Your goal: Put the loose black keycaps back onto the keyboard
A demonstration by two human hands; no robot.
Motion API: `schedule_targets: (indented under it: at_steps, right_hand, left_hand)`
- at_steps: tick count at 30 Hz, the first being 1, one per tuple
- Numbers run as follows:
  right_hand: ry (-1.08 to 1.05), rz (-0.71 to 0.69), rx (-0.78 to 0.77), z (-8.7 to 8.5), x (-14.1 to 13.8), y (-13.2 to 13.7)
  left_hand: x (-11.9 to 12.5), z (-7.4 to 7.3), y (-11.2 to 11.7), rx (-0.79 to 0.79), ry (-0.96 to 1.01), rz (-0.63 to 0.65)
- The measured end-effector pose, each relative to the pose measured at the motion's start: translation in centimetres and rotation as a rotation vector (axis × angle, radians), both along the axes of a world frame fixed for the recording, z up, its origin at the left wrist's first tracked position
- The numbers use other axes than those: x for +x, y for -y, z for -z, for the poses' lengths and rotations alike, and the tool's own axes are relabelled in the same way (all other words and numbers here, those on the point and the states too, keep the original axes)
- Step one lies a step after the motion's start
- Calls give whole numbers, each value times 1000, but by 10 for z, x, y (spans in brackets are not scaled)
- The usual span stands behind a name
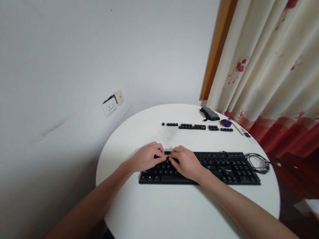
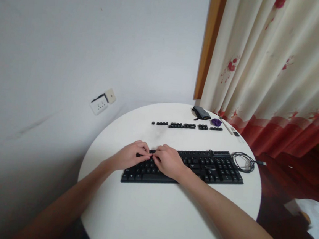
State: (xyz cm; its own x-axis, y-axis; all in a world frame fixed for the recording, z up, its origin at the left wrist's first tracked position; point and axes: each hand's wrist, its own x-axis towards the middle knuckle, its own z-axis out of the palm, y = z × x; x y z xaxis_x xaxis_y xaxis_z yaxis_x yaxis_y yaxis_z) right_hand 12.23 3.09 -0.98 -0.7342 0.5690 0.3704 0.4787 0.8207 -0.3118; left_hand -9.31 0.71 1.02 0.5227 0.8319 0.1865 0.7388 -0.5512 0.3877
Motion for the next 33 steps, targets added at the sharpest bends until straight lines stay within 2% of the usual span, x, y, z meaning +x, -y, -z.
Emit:
schedule_targets:
  at_steps: [9, 17, 24, 33]
  right_hand:
    - [34, 19, 21, -1, 0, 2]
    - [38, 22, -4, -1, 2, 2]
    - [-102, 97, -71, -1, 11, -8]
    - [-45, -6, -78, 4, 6, -3]
  left_hand:
    - [0, -2, 1, -2, -30, -4]
    - [0, 2, -2, 24, 40, 15]
    - [0, 9, -8, 121, 169, -89]
    - [2, 11, -8, 77, 121, -9]
